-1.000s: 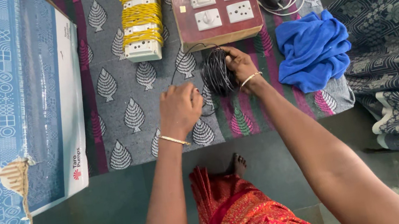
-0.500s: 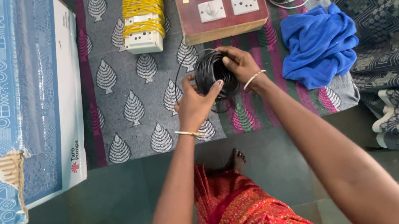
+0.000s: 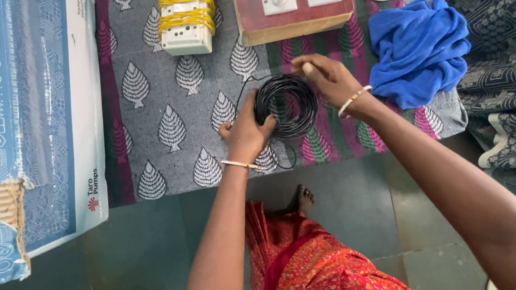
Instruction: The person wraps a yellow cable around a white power strip and places it on a table. They then retrieve a black cable from a cardboard box, place it on the table, and begin untangling it by hand.
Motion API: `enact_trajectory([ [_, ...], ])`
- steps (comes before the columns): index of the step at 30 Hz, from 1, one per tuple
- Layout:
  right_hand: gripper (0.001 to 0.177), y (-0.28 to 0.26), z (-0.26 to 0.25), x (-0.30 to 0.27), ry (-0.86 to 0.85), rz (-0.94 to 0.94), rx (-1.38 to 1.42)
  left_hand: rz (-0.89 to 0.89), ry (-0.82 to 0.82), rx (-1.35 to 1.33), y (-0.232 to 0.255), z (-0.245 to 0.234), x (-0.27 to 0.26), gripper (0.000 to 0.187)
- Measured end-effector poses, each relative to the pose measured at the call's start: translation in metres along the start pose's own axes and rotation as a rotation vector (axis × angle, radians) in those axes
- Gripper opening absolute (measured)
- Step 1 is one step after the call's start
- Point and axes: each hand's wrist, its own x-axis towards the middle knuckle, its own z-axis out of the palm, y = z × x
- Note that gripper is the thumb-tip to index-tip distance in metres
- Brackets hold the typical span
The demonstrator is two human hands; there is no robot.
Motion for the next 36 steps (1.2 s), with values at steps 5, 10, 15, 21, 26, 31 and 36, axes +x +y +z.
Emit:
enact_trajectory([
  [5,0.031,-0.003,0.022,0.021,-0.053,-0.054,-0.042,-0.001,0.017,0.059,0.003,0.006,0.005,0.08],
  [10,0.027,0.015,0.035,0.027,0.057,-0.032,0.064,-0.009,0.015,0.032,0.007,0.001,0.001,0.071],
  [15,0.029,0.009,0.011,0.03,0.046,0.077,0.447,0.034,0.101,0.068,-0.002,0.01,-0.004,0.067],
  [21,0.028,-0.03,0.03,0.021,-0.063,-0.142,-0.141,0.054,0.132,0.083,-0.004,0.015,-0.004,0.068],
  [26,0.014,-0.022,0.046,0.018,0.062,-0.31,-0.248,-0.009,0.096,0.092,0.007,0.012,-0.012,0.066],
  [31,0.009,0.003,0.039,0.014,0.111,0.082,0.256,-0.001,0.127,0.137,0.017,0.012,-0.017,0.062],
  [36,0.007,0.028,0.025,0.002,0.134,0.127,0.438,0.075,0.229,0.146,0.032,0.006,-0.026,0.048],
])
